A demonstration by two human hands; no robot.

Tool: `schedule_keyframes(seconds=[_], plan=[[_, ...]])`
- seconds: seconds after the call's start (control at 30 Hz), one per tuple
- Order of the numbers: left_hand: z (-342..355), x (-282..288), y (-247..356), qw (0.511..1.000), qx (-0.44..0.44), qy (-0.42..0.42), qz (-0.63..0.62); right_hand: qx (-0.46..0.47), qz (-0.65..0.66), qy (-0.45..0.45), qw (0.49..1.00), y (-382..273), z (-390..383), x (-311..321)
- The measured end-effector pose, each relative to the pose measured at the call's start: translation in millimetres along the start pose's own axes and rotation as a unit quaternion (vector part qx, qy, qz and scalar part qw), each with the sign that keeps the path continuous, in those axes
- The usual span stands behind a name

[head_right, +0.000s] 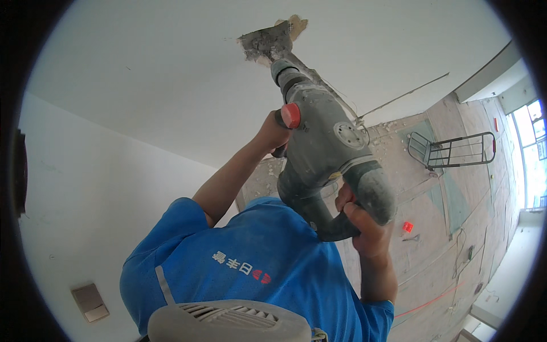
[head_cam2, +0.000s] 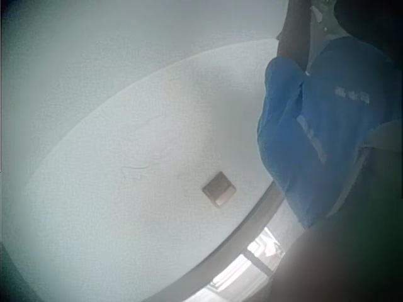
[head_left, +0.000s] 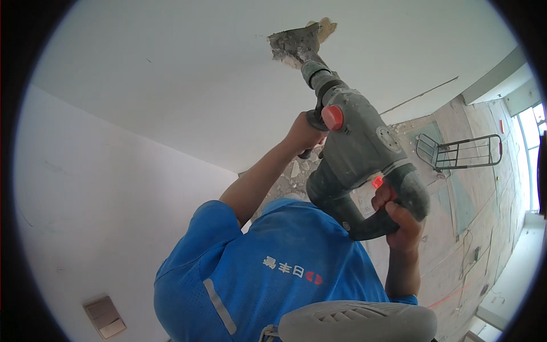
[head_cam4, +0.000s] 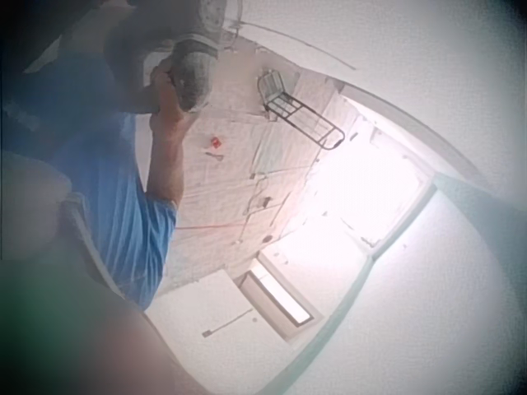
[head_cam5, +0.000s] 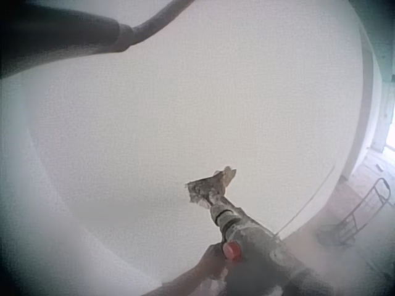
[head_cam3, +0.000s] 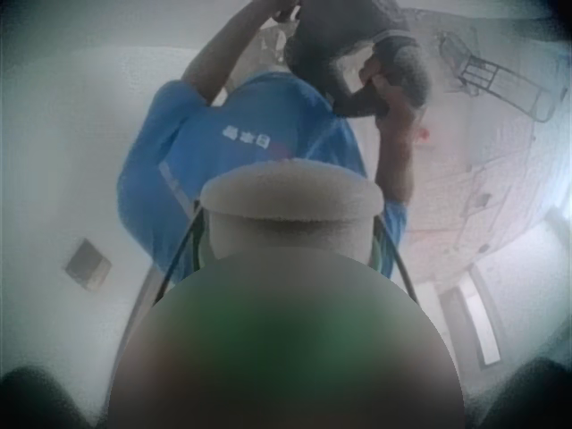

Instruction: Use a hammer drill to chisel a channel into a concrete wall and ceiling for electrical wiring installation.

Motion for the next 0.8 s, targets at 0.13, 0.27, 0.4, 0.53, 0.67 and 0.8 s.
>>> schedule_keyframes(seconds=[0.13, 0.27, 0.4, 0.53, 0.67, 0.8], plan=[[12, 13, -16, 0.998, -0.062, 0.009, -0.002, 0.000, 0.002, 0.020, 1.000, 8, 2, -9], [9, 25, -7, 0.998, -0.059, 0.012, -0.006, -0.016, 0.036, 0.028, 0.999, 12, 9, -18], [-2, 15, -7, 0.998, -0.051, 0.005, 0.046, 0.001, 0.021, 0.014, 1.000, 3, -7, -19], [-10, 5, 8, 0.999, 0.016, -0.021, 0.021, -0.013, 0.002, 0.014, 1.000, -1, -10, -7], [-4, 5, -5, 0.999, 0.015, -0.018, 0.027, -0.013, 0.034, 0.032, 0.999, 1, -7, -10], [4, 8, -12, 1.000, -0.026, -0.003, -0.008, -0.025, 0.034, 0.016, 0.999, -1, -6, -10]])
Point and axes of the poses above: each hand's wrist, its own z-axis towards the middle knuckle, its own x-axis out of the back of the hand, y = z × x, the point moved 2 cm from there along z, towards the middle knuckle, and after that the axes turned 9 degrees about -y, right-handed, at the moved point
